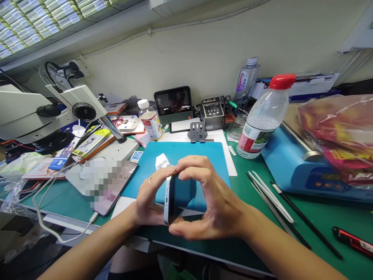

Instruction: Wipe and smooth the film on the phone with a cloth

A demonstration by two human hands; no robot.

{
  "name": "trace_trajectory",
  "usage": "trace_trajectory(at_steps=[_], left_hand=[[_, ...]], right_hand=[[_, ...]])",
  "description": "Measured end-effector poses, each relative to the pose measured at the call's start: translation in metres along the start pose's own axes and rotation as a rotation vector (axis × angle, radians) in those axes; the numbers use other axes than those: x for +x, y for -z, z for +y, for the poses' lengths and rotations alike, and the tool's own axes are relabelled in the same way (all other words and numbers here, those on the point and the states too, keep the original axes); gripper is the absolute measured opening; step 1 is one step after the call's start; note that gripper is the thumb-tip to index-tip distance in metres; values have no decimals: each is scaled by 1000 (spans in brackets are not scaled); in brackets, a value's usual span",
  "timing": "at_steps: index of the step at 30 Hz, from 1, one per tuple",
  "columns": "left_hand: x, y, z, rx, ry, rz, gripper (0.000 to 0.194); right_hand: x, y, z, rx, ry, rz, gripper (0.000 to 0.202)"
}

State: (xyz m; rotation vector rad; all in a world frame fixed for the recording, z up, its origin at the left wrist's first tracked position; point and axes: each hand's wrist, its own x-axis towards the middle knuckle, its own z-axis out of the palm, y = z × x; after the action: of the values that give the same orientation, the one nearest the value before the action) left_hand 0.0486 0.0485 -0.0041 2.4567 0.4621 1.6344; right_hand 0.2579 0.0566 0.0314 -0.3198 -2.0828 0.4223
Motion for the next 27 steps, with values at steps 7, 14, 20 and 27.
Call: trace_trajectory(at_steps=[7,14,20,27], left_hand=[[0,1,-1,43,4,11,94],[4,2,4,50,63,9,86],[2,3,7,60,212,25,85],[-13,23,9,-38,527,12,84]], right_hand=[[-4,-2,2,-26,47,45,89],[-4,-3,5,-22,90,76,87],[-9,6,17,-13,-7,122,72],[-10,20,39,-46,-177,356,60]])
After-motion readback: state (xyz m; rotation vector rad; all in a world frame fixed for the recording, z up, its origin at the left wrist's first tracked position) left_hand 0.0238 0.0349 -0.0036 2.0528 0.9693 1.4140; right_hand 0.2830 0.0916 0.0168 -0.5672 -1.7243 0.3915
